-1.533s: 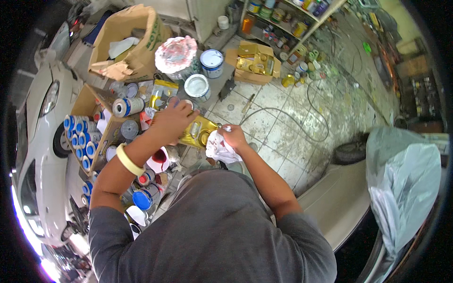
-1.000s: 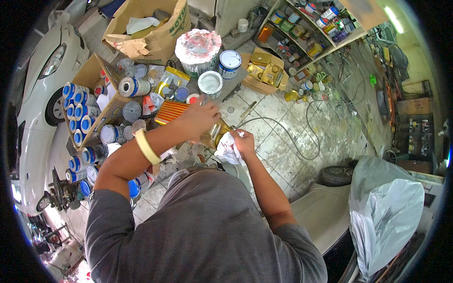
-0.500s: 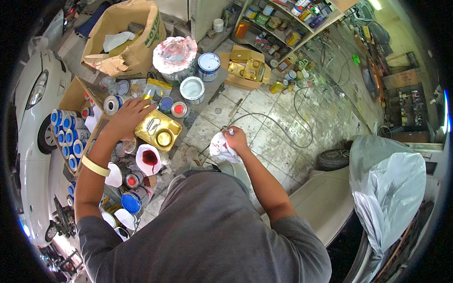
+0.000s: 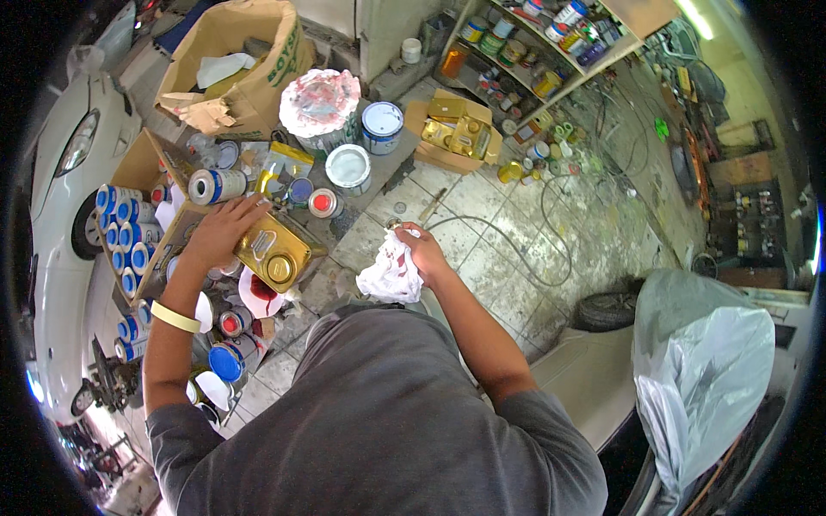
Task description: The person applies masking tape over newspaper covering a car's hood, then uses a spray gun to apply red paint to the exposed surface. They walk through the garage, retrieve a small metal part, and clean it with a cloth and solvent.
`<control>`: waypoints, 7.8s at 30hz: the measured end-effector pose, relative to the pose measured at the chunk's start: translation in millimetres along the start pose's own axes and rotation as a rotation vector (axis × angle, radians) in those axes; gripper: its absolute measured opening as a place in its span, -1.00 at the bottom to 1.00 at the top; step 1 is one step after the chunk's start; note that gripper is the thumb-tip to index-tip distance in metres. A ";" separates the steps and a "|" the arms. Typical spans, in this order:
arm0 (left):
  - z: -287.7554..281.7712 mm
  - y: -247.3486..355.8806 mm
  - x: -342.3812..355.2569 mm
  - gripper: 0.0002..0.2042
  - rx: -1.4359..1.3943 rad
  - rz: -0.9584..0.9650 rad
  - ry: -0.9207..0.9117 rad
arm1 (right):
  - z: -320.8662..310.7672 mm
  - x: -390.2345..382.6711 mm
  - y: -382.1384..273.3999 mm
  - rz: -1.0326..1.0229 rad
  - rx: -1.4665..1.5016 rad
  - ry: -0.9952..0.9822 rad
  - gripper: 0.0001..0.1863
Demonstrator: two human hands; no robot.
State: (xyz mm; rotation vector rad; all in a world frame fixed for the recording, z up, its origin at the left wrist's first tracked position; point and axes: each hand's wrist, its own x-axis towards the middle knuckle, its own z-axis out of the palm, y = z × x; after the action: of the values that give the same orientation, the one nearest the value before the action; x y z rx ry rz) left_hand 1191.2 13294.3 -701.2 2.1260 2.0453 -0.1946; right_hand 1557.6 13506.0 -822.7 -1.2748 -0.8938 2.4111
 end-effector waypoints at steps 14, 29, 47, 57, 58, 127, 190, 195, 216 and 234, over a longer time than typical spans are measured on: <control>20.1 228.0 145.8 -0.72 -1.805 -0.560 0.562 | 28.1 -49.8 -83.4 -0.178 -0.341 -0.209 -0.78; 25.3 268.5 144.7 -0.73 -2.398 -0.870 0.423 | 5.6 -67.2 -52.9 -1.053 -1.134 -0.196 -0.17; 15.8 271.9 129.1 -0.86 -2.352 -0.620 0.362 | 21.2 -96.1 -36.8 -1.150 -0.891 0.209 -0.42; -14.5 282.8 123.5 -0.79 -2.424 -0.574 0.237 | 15.3 -141.0 -64.1 -1.203 -1.360 0.271 -0.33; -6.4 282.6 123.7 -0.78 -2.433 -0.594 0.206 | 17.1 -145.5 -65.6 -1.241 -1.387 0.245 -0.32; -39.2 277.4 100.8 -0.79 -2.355 -0.434 0.531 | 20.9 -114.3 -105.3 -1.771 -1.287 -0.312 -0.63; 80.3 290.3 -109.8 -0.82 -0.907 -0.501 1.145 | 102.7 -147.6 70.7 0.022 -0.437 -0.562 -0.81; 110.5 255.4 -165.6 -0.84 -0.987 -0.465 1.197 | 146.4 -154.6 124.1 0.069 -0.423 -0.467 -0.81; 128.6 202.1 -228.5 -0.84 -1.171 -0.624 1.306 | 239.4 -156.4 178.0 0.102 -0.553 -0.417 -0.69; 161.0 186.1 -278.8 -0.84 -0.920 -0.798 1.376 | 255.2 -148.6 195.1 0.371 -0.592 -0.547 -0.66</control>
State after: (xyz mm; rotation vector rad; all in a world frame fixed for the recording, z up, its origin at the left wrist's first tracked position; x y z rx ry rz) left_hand 1370.5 12980.5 -788.6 0.6643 2.4913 2.0993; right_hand 1443.9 13180.6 -742.0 -1.0093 -1.7632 2.9917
